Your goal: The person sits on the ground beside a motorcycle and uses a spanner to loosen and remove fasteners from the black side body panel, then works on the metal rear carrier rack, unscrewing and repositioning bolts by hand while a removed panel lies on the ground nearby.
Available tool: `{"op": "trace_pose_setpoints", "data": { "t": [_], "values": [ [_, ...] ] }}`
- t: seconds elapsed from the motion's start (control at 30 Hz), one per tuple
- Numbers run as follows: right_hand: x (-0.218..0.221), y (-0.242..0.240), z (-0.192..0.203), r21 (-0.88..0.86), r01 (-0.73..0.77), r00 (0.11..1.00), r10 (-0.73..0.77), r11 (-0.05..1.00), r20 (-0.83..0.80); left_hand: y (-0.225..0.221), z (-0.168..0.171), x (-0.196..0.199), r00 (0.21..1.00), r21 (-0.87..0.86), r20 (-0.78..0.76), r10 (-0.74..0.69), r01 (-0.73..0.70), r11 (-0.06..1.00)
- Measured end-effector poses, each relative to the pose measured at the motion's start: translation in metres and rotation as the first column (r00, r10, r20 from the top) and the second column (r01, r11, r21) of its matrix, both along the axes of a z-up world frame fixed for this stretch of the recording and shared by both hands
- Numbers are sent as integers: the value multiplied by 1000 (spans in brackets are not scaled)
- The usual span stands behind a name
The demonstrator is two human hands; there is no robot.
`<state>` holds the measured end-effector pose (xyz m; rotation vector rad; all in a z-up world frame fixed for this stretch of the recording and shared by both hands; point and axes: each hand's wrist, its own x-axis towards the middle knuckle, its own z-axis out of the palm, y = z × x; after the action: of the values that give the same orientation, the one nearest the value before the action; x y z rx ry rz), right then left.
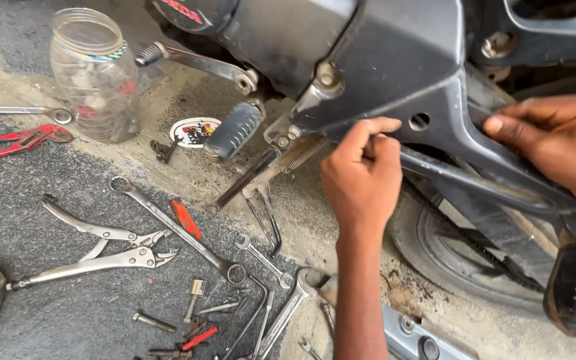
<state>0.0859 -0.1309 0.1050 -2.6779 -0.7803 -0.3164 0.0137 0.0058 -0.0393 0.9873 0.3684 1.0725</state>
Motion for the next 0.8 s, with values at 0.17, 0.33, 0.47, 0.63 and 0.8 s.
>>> {"op": "trace_pose_setpoints", "data": {
  "t": [0.17,0.33,0.47,0.63,0.8],
  "values": [
    [3,6,-5,-191,68,985,-35,979,171,4,2,-8,995,61,-69,-66,70,996],
    [11,-11,-7,-142,-1,990,22,990,142,8,-3,-9,997,283,-70,-32,51,958],
    [10,-14,-7,-170,164,984,-148,972,102,13,-7,-12,994,306,-108,13,20,952],
    [13,-19,-7,-177,140,986,-120,974,115,15,-5,-13,990,277,-132,-48,84,957],
    [18,-24,-9,-160,127,988,-111,979,105,8,-1,-11,994,331,-95,-48,77,941]
  ]
}}
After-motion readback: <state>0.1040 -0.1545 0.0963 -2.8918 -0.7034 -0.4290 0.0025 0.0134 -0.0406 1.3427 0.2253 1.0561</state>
